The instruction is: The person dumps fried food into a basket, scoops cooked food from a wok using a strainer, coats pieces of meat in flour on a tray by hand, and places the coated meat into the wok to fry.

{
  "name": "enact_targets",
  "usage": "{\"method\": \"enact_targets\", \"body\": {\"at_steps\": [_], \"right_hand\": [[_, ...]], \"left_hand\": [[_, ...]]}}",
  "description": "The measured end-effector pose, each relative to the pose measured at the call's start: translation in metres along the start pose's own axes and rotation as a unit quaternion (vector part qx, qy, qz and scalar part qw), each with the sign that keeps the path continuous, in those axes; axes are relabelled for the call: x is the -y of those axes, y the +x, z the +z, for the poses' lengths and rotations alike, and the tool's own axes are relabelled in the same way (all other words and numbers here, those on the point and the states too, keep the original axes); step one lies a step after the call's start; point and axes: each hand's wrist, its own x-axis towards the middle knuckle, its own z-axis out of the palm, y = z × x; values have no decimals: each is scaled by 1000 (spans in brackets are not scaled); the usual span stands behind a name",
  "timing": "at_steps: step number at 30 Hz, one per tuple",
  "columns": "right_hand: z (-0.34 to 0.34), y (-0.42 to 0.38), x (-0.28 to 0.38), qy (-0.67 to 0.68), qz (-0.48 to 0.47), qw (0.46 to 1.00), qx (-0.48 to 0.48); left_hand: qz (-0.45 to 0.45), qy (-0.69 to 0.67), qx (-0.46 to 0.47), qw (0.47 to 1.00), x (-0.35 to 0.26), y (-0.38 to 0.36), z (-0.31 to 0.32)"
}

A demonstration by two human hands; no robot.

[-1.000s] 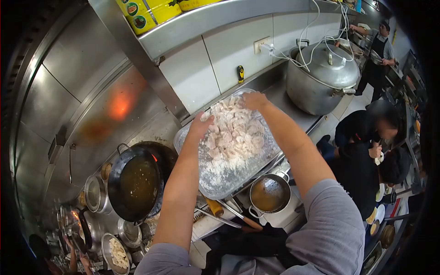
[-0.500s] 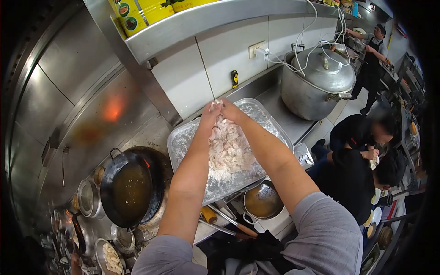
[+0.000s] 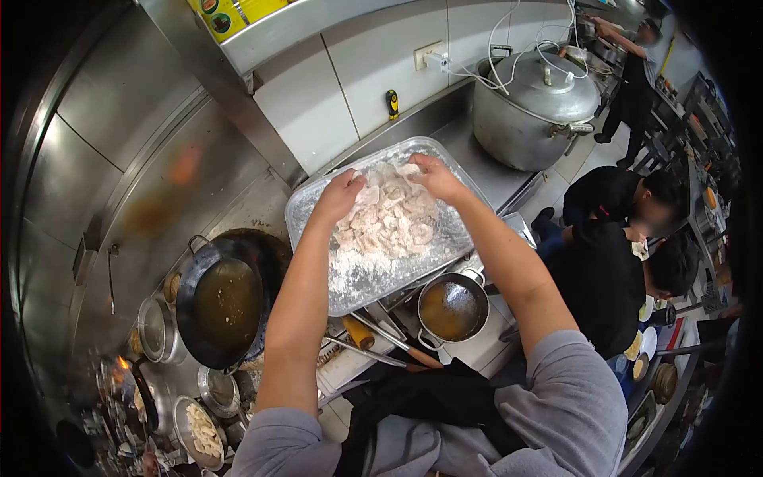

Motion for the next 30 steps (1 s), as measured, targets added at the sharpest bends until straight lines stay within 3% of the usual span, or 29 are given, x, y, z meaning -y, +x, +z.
{"method": "enact_targets", "body": {"at_steps": [1, 2, 3, 5, 6, 7, 8, 10, 11, 12, 14, 15, 16, 19, 21, 24, 27, 29, 30], "right_hand": [[-14, 0, 4, -188, 2, 981, 45], [-24, -4, 7, -369, 3, 925, 88], [-30, -12, 9, -367, 4, 926, 90], [-38, -26, 19, -432, 131, 890, 52], [-22, -36, 64, -340, 296, 891, 60], [-9, -31, 41, -339, 296, 891, 59], [6, -25, 1, -477, 103, 862, 139], [42, -29, -8, -441, 4, 890, 115], [66, -38, 9, -276, 107, 955, 15], [79, -38, 22, -277, 110, 954, 18], [93, -39, 40, 68, 88, 994, -19], [91, -40, 41, 69, 93, 993, -17], [87, -36, 42, 83, 90, 992, -8], [66, -33, 54, 43, 81, 996, 12], [53, -24, 54, -152, -11, 987, -50], [41, -18, 47, -149, 1, 982, -119], [34, -23, 48, -119, 27, 980, -155], [34, -31, 57, 0, 52, 987, -154], [30, -29, 43, 1, 53, 987, -153]], "left_hand": [[-36, 18, 73, 996, -8, -8, -12], [-52, 55, 48, 996, -14, -20, -20], [-54, 55, 49, 996, -10, -29, -28], [-209, -27, 70, 975, -2, -46, -41], [-302, -55, 71, 949, -26, -60, -41], [-301, -55, 72, 949, -29, -64, -31], [-287, -137, 85, 944, -30, -68, -20], [-270, -220, 98, 932, -35, -70, 4], [-216, -255, 97, 938, -39, -70, 17], [-163, -288, 95, 939, -42, -71, 27], [-144, -363, 67, 918, -46, -70, 38], [-120, -431, 38, 894, -46, -68, 42], [-117, -381, -10, 917, -46, -65, 43], [-98, -296, -21, 950, -40, -43, 27], [-78, -157, -68, 982, -36, -32, 10], [-87, -140, -107, 981, -30, -29, -7], [-136, -71, -57, 987, -11, -24, -9], [-125, -111, -155, 974, -5, -28, -5], [-126, -110, -156, 974, -6, -32, -9]]}}
